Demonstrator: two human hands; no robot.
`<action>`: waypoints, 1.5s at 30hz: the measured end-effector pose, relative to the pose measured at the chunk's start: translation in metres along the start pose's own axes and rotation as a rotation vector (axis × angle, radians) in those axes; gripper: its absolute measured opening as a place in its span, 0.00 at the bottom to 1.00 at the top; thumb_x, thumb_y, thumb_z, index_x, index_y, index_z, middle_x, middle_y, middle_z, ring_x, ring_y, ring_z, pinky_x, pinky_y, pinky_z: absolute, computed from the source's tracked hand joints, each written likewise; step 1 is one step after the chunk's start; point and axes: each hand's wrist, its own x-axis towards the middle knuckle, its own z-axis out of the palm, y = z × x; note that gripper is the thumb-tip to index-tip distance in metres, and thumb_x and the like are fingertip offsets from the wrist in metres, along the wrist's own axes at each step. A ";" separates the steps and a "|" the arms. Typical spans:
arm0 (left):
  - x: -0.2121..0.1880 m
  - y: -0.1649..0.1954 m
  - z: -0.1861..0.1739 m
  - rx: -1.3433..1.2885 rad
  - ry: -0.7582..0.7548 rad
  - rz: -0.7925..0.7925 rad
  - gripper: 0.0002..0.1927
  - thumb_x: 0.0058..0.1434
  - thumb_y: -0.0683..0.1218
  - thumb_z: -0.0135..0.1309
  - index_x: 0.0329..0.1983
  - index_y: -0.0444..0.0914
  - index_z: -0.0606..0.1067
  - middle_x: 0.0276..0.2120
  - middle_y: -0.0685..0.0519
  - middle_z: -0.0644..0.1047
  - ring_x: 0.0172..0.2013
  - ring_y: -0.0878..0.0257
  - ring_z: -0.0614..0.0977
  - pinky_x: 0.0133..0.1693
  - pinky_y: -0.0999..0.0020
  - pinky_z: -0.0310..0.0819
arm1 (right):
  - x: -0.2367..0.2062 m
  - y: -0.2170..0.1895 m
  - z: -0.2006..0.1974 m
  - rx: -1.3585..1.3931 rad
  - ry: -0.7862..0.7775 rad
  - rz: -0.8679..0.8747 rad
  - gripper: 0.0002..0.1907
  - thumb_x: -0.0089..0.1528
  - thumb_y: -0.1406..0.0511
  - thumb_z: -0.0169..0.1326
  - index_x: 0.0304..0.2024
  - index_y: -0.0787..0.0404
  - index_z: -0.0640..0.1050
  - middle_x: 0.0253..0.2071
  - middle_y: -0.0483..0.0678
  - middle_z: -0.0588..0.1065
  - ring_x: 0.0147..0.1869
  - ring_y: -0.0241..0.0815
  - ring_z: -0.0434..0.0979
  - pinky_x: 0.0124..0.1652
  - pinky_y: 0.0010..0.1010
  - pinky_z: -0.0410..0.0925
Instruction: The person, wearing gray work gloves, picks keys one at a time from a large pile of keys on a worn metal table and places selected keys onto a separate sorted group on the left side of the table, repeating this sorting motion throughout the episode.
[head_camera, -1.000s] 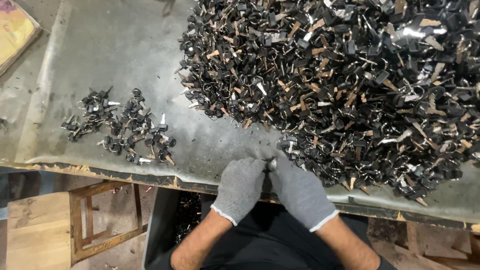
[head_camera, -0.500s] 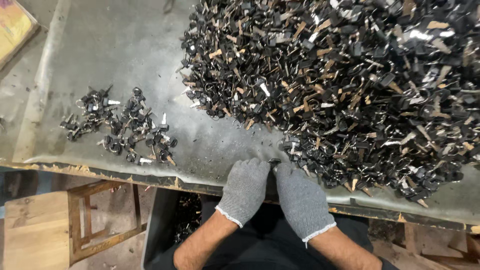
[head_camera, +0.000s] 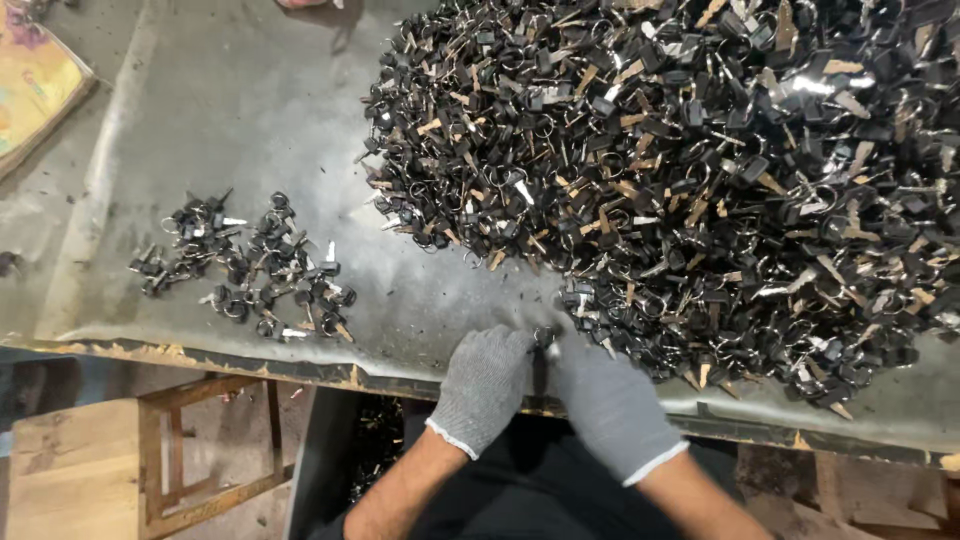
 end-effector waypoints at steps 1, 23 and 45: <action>0.000 0.000 0.000 0.000 0.008 0.007 0.05 0.58 0.42 0.53 0.37 0.38 0.74 0.30 0.47 0.76 0.34 0.48 0.79 0.39 0.52 0.71 | 0.001 0.002 0.000 -0.058 0.064 -0.058 0.23 0.67 0.60 0.49 0.62 0.61 0.65 0.34 0.59 0.80 0.36 0.59 0.82 0.36 0.50 0.74; -0.014 0.004 0.003 -0.054 0.238 -0.024 0.09 0.58 0.42 0.57 0.42 0.39 0.75 0.32 0.49 0.77 0.34 0.49 0.81 0.37 0.52 0.73 | -0.002 0.008 -0.001 -0.047 -0.031 -0.092 0.18 0.66 0.60 0.49 0.57 0.60 0.70 0.47 0.55 0.77 0.41 0.53 0.83 0.40 0.45 0.76; -0.010 0.004 -0.002 -0.119 0.170 -0.043 0.06 0.56 0.43 0.58 0.27 0.39 0.72 0.25 0.47 0.75 0.28 0.46 0.79 0.32 0.49 0.71 | 0.002 -0.003 0.004 0.066 -0.003 -0.119 0.34 0.66 0.59 0.51 0.70 0.64 0.58 0.29 0.59 0.80 0.35 0.59 0.83 0.37 0.50 0.75</action>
